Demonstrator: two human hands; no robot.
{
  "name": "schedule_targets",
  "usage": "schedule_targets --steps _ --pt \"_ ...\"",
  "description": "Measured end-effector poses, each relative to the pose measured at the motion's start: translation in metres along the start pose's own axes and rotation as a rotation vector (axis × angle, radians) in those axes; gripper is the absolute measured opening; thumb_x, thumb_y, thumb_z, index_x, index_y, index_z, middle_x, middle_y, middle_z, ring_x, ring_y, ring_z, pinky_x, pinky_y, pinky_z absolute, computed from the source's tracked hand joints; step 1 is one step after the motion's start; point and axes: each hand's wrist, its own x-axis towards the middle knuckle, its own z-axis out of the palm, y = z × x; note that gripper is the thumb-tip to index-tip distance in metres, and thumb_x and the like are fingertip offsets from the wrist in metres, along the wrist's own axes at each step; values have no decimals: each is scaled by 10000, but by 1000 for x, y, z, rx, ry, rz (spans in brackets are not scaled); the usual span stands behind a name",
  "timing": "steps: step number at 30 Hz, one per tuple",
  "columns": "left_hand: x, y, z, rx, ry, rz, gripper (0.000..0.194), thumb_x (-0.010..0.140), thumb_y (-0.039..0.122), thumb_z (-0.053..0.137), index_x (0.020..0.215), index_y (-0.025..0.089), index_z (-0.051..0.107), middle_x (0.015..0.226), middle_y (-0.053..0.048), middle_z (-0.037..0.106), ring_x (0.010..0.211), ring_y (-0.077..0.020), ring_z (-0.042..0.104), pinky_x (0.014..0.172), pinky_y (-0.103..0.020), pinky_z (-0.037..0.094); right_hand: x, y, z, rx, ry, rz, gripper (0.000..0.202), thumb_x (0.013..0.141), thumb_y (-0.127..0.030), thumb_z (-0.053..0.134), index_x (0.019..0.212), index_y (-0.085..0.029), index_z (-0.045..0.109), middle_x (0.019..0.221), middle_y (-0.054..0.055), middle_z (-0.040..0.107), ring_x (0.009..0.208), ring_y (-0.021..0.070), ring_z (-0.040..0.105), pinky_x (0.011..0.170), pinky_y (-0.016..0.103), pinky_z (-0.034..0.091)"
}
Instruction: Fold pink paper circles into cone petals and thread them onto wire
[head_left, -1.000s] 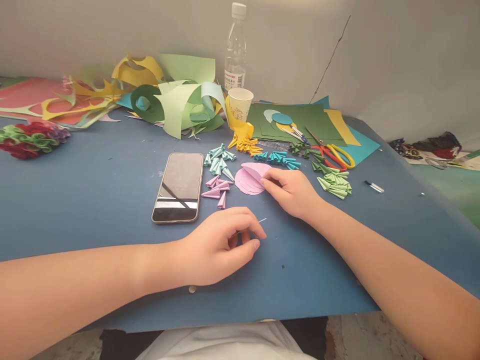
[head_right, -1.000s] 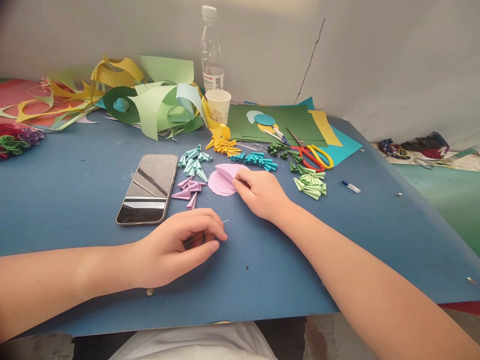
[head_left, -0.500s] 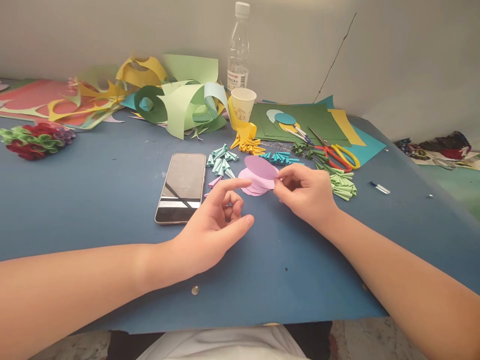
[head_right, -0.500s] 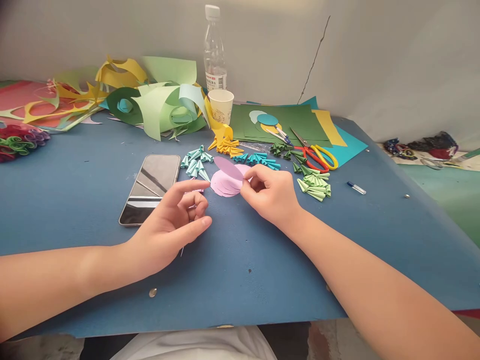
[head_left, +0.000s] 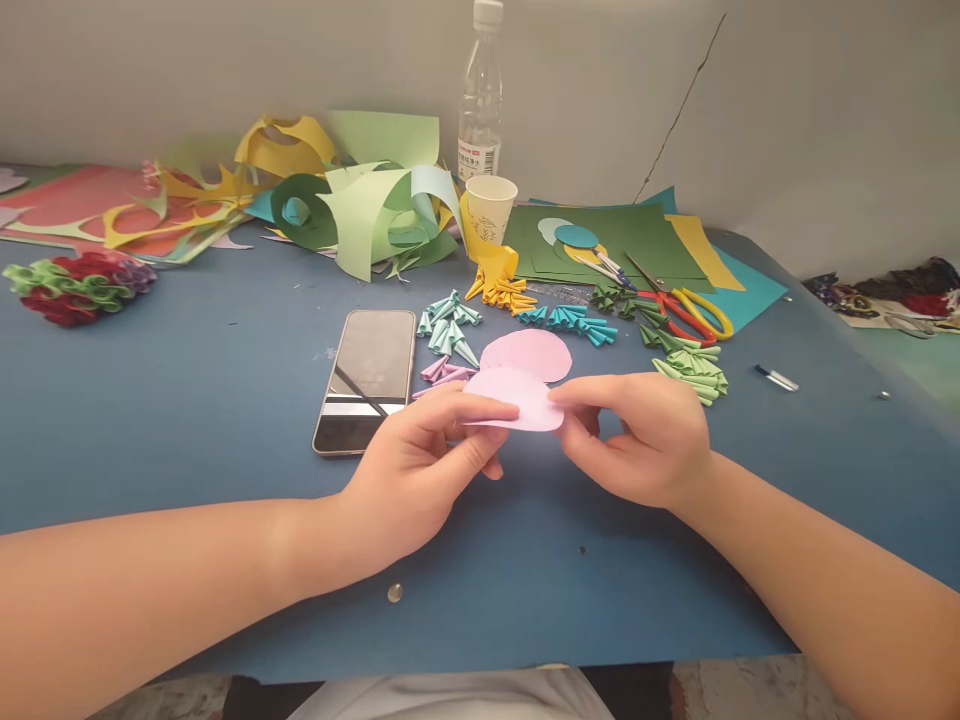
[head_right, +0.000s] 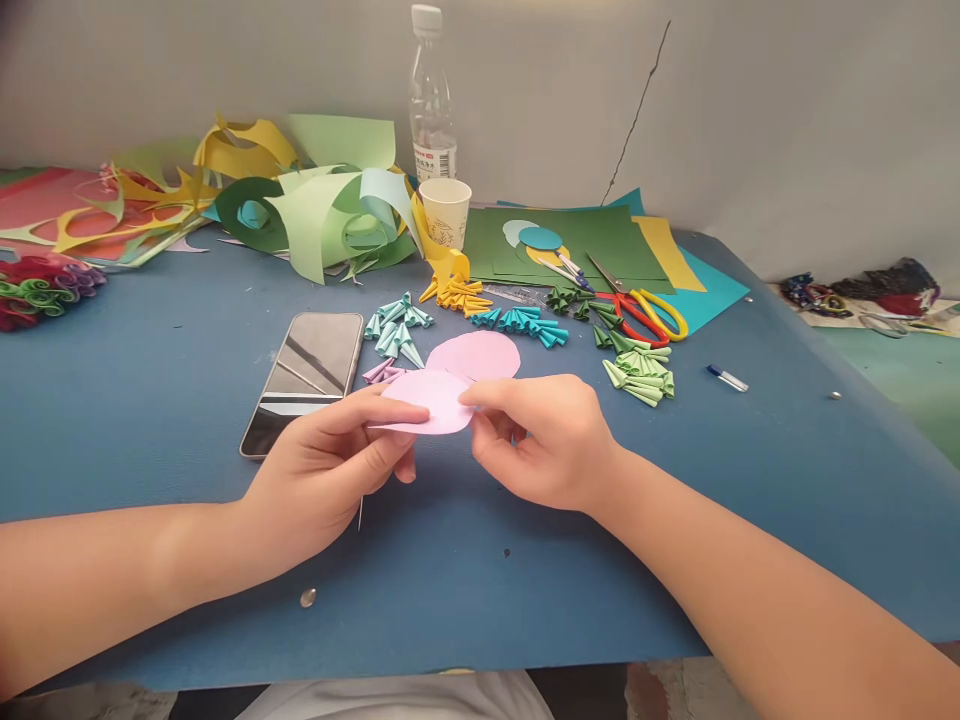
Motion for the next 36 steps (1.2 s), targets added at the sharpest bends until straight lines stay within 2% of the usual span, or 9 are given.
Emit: schedule_targets --steps 4,7,11,13,18,22,25,32,36 --pt "0 -3 -2 -40 12 5 240 912 139 725 1031 298 858 1097 -30 712 786 -94 713 724 -224 644 -1 -3 3 240 -80 -50 211 891 -168 647 999 -308 763 658 -35 750 518 137 657 516 267 510" --pt "0 -4 -2 -65 4 9 278 872 105 755 1015 317 864 1100 -32 711 881 -130 718 731 -239 653 -2 -4 5 287 -24 -61 219 910 -125 676 985 -294 792 742 1 773 607 148 683 552 272 537" --pt "1 -2 0 -58 22 -7 215 812 123 837 957 280 864 889 -10 699 771 -112 669 654 -214 613 -3 -6 6 266 96 29 197 901 -132 722 955 -298 814 868 41 779 701 175 708 602 308 574" --pt "2 -2 1 -65 26 -28 126 825 156 839 907 249 858 831 -7 706 725 -111 672 658 -226 614 -3 -6 7 290 88 52 209 892 -128 721 958 -302 817 878 44 776 717 185 712 609 320 582" --pt "4 -1 1 -70 3 -47 29 892 220 796 910 217 818 879 -5 764 710 -106 699 713 -236 611 -3 -6 8 396 -2 67 166 850 -144 786 910 -295 815 756 11 745 629 163 661 570 306 561" --pt "5 0 1 -8 14 -71 74 916 270 778 918 196 779 790 4 748 710 -120 701 713 -240 591 -5 -8 9 443 -44 189 93 865 -198 793 854 -288 812 732 13 765 616 174 676 578 318 579" --pt "5 2 1 46 -3 -53 100 923 288 769 891 194 782 817 -3 755 741 -121 687 726 -239 576 -5 -12 10 536 -85 300 62 881 -224 782 841 -268 801 767 20 778 603 167 685 540 303 580" --pt "4 3 1 233 70 -37 208 902 326 783 751 188 741 746 9 699 709 -117 607 666 -241 508 -2 -19 12 761 -97 543 111 850 -238 813 756 -219 759 699 13 750 560 142 670 528 274 599" --pt "2 1 3 339 109 -10 175 908 347 768 819 198 744 777 -4 705 714 -134 593 643 -260 491 -2 -20 12 829 -119 621 161 835 -297 839 735 -205 752 675 37 764 581 168 708 543 290 621"
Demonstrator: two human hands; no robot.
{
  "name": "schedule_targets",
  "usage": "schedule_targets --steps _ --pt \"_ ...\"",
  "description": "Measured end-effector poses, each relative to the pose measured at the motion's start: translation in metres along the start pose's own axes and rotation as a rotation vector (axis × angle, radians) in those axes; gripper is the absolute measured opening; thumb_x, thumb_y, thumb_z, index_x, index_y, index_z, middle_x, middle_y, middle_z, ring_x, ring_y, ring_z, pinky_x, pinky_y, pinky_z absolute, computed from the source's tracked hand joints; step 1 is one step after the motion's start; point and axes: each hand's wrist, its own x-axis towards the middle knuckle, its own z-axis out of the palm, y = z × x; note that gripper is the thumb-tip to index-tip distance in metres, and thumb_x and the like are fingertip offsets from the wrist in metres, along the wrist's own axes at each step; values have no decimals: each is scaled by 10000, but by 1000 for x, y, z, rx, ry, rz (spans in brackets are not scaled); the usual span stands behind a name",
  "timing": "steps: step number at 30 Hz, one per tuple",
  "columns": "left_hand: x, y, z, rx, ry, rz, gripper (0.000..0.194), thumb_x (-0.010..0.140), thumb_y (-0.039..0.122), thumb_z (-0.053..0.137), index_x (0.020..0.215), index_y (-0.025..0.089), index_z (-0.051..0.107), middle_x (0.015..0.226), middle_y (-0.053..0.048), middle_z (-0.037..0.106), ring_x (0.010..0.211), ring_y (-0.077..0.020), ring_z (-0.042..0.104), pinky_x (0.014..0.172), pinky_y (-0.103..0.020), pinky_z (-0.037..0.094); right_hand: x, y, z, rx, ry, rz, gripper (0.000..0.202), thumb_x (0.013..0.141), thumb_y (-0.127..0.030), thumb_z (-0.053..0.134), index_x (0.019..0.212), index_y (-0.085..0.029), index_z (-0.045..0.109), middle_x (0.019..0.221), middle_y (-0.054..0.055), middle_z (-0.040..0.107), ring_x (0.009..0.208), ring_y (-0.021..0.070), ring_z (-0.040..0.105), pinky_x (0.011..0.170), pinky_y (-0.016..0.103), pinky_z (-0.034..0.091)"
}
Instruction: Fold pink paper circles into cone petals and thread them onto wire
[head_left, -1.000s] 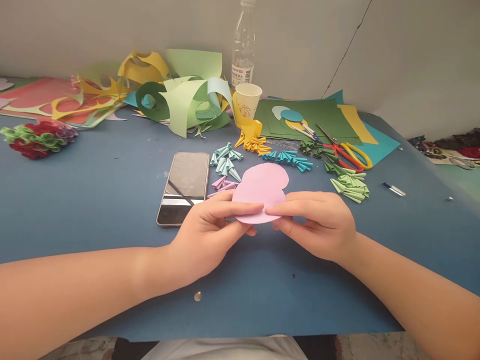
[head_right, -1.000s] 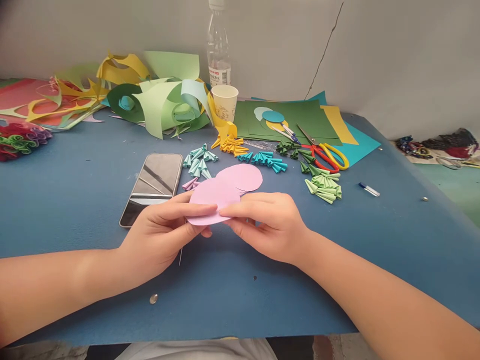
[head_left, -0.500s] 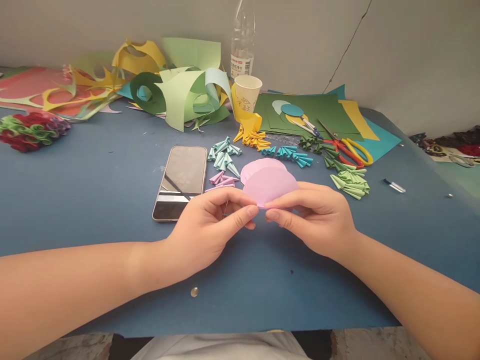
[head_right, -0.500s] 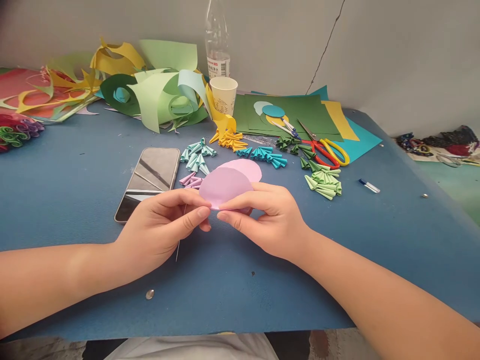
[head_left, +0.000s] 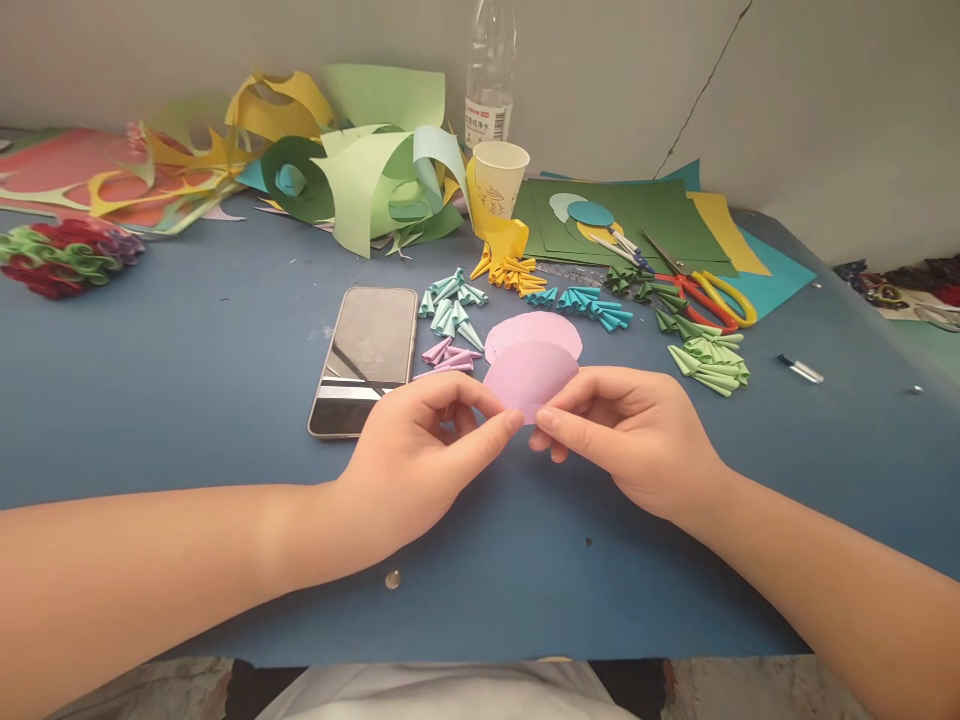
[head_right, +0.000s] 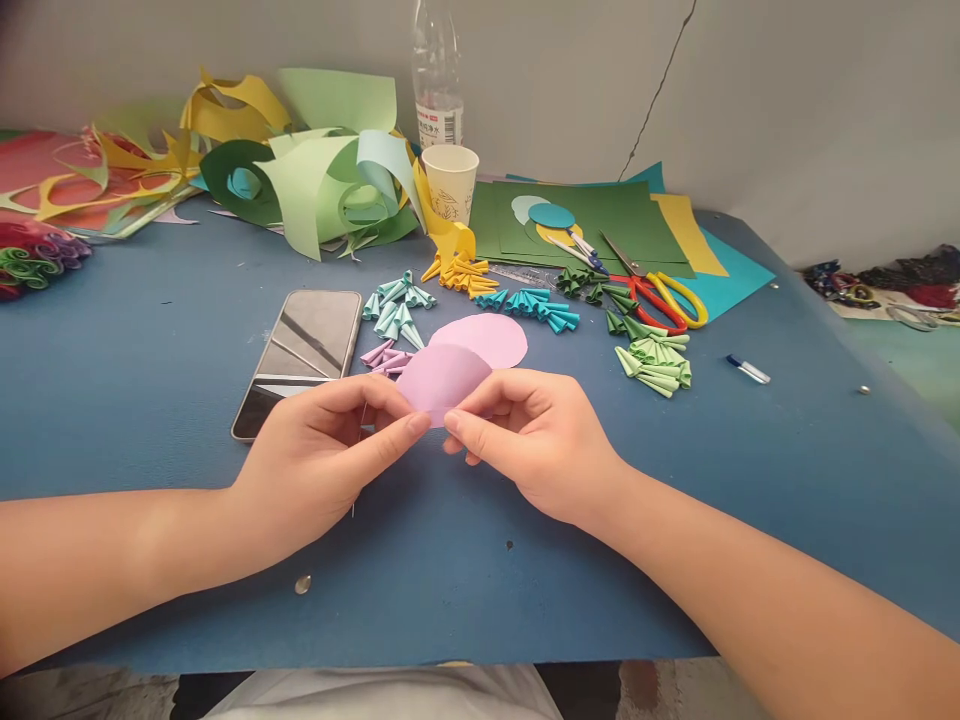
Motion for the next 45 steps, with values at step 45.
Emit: schedule_targets --steps 45 --pt "-1 -8 2 -322 -207 -76 341 905 290 806 1164 298 585 1060 3 713 930 -137 679 715 -225 566 -6 7 -2 40 -21 -58 420 837 -88 743 833 -266 363 737 -58 502 595 129 570 530 280 440"
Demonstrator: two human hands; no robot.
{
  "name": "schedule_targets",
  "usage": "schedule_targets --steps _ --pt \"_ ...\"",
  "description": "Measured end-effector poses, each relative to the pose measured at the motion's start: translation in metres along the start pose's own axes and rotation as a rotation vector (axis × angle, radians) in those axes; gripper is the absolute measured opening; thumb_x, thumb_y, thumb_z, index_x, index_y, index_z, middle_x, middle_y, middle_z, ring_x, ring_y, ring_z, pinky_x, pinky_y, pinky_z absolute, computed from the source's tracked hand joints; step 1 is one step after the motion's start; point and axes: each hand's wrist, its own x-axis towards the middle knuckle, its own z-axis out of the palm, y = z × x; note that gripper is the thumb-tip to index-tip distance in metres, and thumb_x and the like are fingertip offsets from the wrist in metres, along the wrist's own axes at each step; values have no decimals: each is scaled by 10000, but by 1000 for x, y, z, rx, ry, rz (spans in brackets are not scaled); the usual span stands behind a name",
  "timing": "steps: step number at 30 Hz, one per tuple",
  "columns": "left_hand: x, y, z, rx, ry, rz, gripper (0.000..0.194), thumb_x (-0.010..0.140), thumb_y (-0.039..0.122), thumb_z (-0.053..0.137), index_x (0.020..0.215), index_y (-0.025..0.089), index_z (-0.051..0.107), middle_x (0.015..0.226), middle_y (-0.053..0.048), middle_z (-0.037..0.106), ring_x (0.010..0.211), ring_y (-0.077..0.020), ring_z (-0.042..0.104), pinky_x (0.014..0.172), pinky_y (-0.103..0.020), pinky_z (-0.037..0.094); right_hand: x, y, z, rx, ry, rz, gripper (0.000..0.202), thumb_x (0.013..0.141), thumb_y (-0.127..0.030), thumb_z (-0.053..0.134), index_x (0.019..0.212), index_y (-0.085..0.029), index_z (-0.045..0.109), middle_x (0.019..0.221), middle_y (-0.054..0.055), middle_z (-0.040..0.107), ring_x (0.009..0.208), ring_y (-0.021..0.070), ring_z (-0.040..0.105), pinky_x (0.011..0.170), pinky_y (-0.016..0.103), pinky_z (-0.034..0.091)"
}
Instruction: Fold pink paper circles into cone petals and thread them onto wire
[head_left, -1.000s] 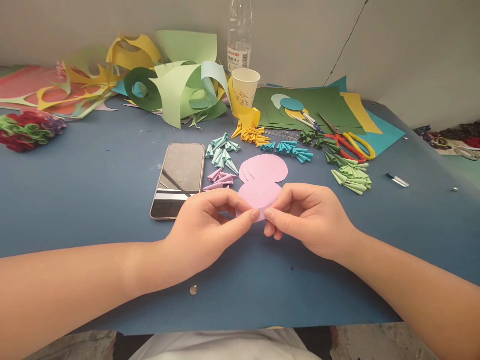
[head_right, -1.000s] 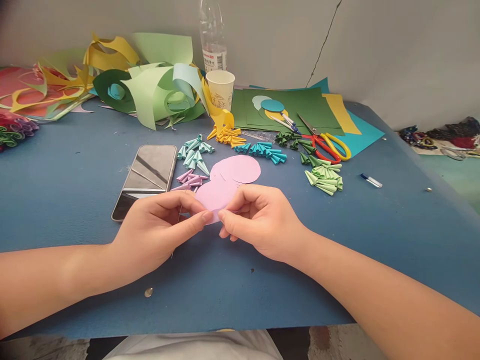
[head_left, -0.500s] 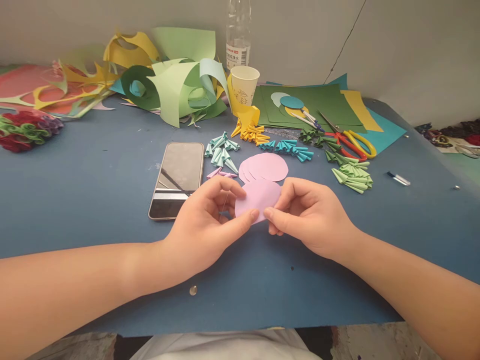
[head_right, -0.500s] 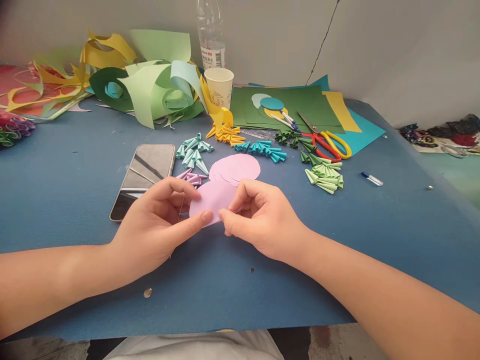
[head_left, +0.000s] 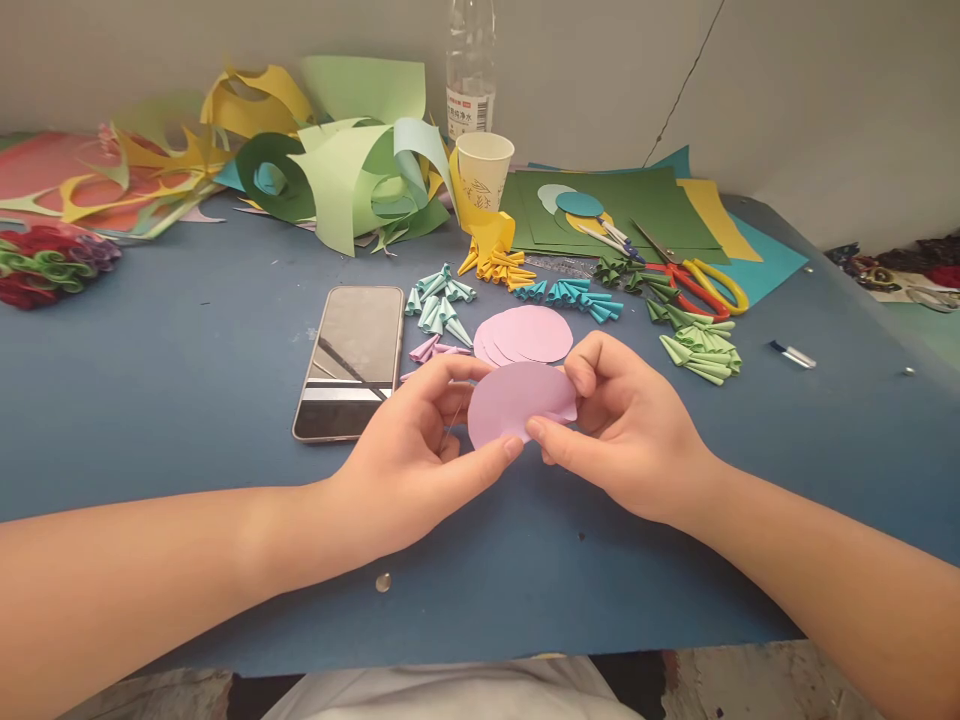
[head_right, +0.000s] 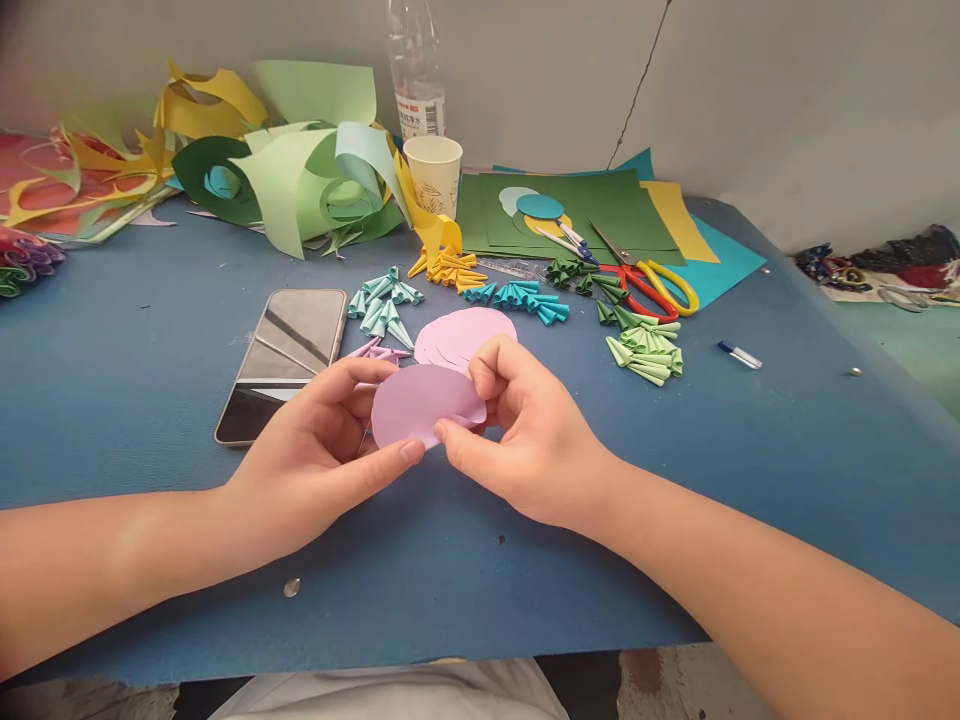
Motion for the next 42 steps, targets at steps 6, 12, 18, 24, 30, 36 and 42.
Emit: schedule_targets --steps 6,12,18,24,30,36,42 --pt "-1 0 1 -9 19 -12 287 917 277 795 1120 282 593 960 33 718 834 -105 678 692 -210 551 1 2 0 -18 -11 3 382 859 -127 750 838 -262 393 735 -57 546 616 138 621 574 294 493" --pt "-1 3 3 -28 35 -17 382 930 257 779 1212 277 522 934 21 754 786 -101 693 649 -192 542 1 2 2 -21 7 72 431 833 -219 833 1032 -272 455 791 -25 715 665 175 701 606 308 558" --pt "1 4 4 -34 60 8 439 921 235 787 1255 255 503 950 7 778 805 -98 709 727 -202 577 1 1 5 34 -25 70 728 818 -151 819 1366 -316 370 862 -13 769 698 171 701 662 318 595" --pt "0 3 2 -23 30 -38 493 910 270 800 1298 286 496 1000 -10 771 861 -135 724 717 -225 578 -1 -2 6 -23 -13 49 716 817 -89 775 1375 -328 396 803 -37 739 608 136 620 616 292 553" --pt "0 4 3 10 3 -50 437 922 263 779 1286 298 538 1139 -29 709 847 -126 711 666 -212 555 -3 -5 4 -165 -25 -23 661 817 -88 765 1336 -312 422 846 -23 740 661 149 636 644 303 558" --pt "2 6 5 42 36 -89 513 894 270 791 1336 265 529 1005 -29 712 768 -143 692 620 -228 554 -2 -2 2 -256 -9 -53 625 823 -111 757 1328 -313 448 881 -11 742 672 159 652 635 306 540" --pt "2 7 5 80 104 -66 424 907 287 778 1274 258 568 977 -16 711 716 -115 635 579 -206 506 9 -8 -12 -331 104 -141 599 790 -96 758 1285 -305 494 843 -29 728 675 164 647 713 337 575"
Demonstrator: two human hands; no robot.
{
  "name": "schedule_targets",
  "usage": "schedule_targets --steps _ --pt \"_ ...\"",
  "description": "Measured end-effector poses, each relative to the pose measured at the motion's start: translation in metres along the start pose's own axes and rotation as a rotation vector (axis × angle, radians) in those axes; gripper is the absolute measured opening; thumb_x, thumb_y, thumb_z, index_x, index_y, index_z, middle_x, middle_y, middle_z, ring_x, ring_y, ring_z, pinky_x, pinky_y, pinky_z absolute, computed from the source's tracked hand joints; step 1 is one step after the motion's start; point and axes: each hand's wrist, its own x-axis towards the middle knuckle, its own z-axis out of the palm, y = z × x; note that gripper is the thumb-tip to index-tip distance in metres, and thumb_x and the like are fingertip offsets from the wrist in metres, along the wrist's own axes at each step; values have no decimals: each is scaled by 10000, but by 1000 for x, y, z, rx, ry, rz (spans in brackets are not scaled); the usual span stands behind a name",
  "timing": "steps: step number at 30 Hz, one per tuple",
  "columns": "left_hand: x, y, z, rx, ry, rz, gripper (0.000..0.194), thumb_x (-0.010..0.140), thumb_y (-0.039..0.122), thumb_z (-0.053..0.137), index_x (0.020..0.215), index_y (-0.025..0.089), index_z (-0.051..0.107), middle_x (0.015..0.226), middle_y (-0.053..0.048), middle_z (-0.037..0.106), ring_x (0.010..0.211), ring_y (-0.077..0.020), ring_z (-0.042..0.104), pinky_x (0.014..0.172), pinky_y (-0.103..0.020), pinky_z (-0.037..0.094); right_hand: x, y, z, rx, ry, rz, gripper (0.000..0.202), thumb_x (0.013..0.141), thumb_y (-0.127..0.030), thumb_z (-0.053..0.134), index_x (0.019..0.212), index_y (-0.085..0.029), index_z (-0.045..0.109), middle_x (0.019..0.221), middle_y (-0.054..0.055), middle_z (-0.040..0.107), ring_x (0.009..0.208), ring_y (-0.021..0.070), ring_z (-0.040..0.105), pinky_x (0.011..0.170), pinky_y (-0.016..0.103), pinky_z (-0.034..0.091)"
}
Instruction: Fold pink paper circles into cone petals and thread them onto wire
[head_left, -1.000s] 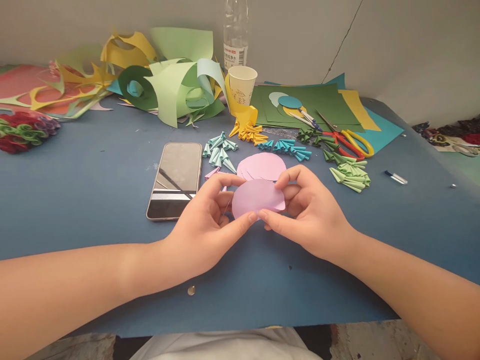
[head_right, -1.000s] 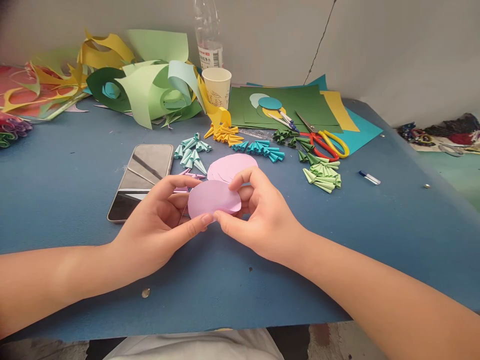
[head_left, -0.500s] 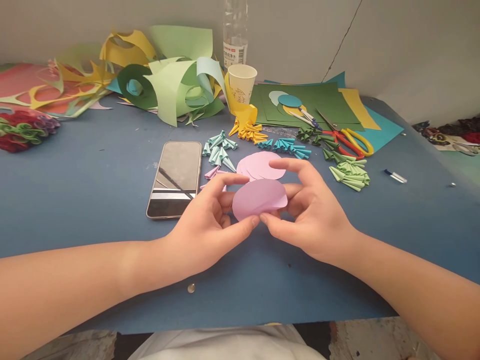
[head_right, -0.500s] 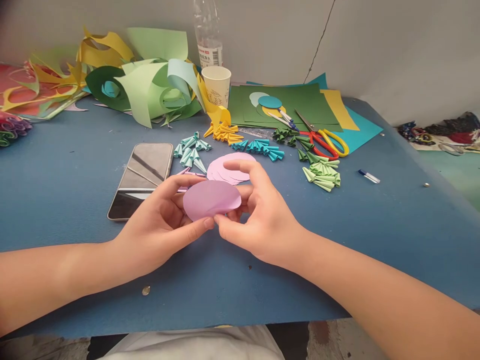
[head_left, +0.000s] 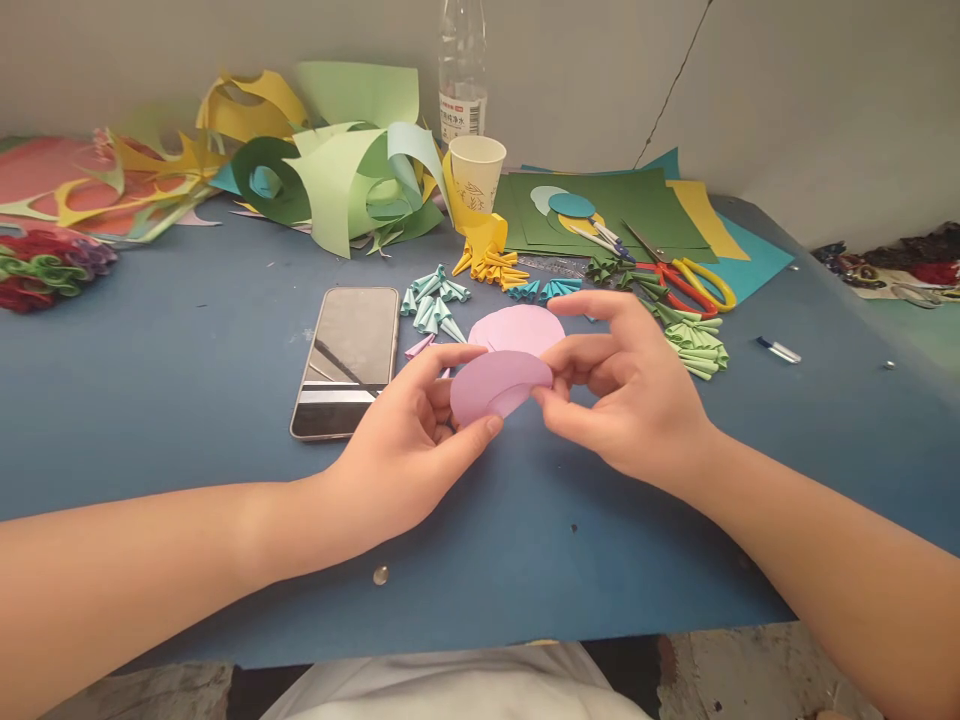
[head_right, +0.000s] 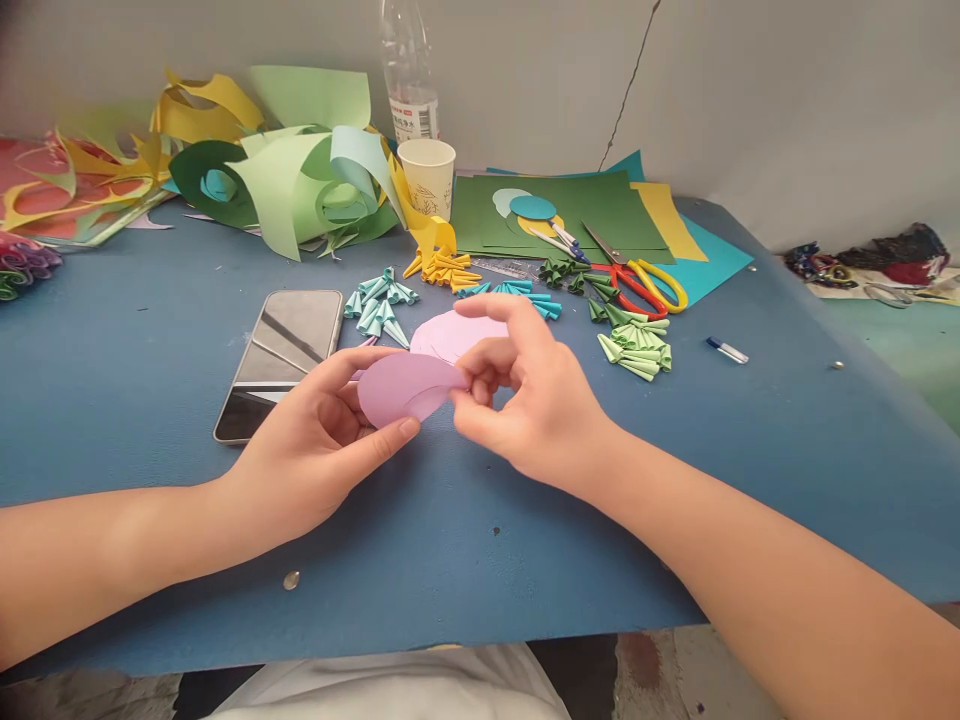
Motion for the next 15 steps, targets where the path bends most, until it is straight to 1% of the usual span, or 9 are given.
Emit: schedule_targets --steps 1,4,6,7,8,9,11,13,15 --pt "0 0 0 4 3 6 409 912 282 776 1265 254 572 983 -17 713 753 -120 646 605 -207 517 4 0 -4 -9 40 -7 575 786 -94 759 1260 -300 508 833 -27 725 672 166 644 708 338 576" --pt "0 -1 -1 -17 -6 28 365 926 263 768 1234 245 572 1014 -18 723 885 -132 677 721 -212 556 17 2 -14 -36 273 -73 467 757 -74 760 1125 -281 560 786 -24 702 641 165 612 646 329 553" --pt "-1 -1 -1 -57 -11 38 365 928 253 769 1228 247 561 1060 -25 732 928 -132 680 770 -221 566 22 4 -17 -6 345 -70 382 740 -54 755 1019 -268 604 763 -9 672 664 172 620 631 326 543" --pt "-1 -1 -1 -79 -9 37 379 926 250 771 1235 251 551 1073 -27 732 917 -130 678 762 -223 565 23 5 -17 26 347 -66 332 748 -61 745 981 -264 623 762 -4 659 661 171 621 627 327 544" --pt "-1 -1 0 -99 -4 36 392 922 247 775 1239 253 544 1075 -29 731 897 -128 674 740 -222 562 22 6 -15 72 321 -52 281 756 -74 734 943 -260 635 765 0 656 649 167 621 622 329 547" --pt "-1 -1 0 -114 2 34 402 916 244 779 1240 255 540 1067 -28 729 873 -127 671 711 -219 556 20 6 -12 126 258 -20 224 766 -92 723 903 -251 644 774 4 660 642 164 625 626 332 558" --pt "-1 0 0 -125 12 40 403 907 241 785 1228 253 542 1037 -23 724 840 -128 667 669 -213 541 15 7 -6 229 49 93 108 788 -137 702 833 -224 659 747 7 662 617 160 630 597 325 569" --pt "-1 0 0 -121 9 49 384 907 249 784 1211 251 550 1033 -22 727 852 -133 674 669 -213 537 9 7 1 314 -162 158 47 794 -165 696 810 -201 670 716 7 657 609 155 622 574 311 573" --pt "-1 -1 -1 -109 -5 53 366 909 263 784 1198 250 560 1053 -27 729 879 -142 682 680 -219 539 5 6 6 365 -278 169 52 784 -163 711 825 -185 688 721 6 651 609 144 611 562 293 574"
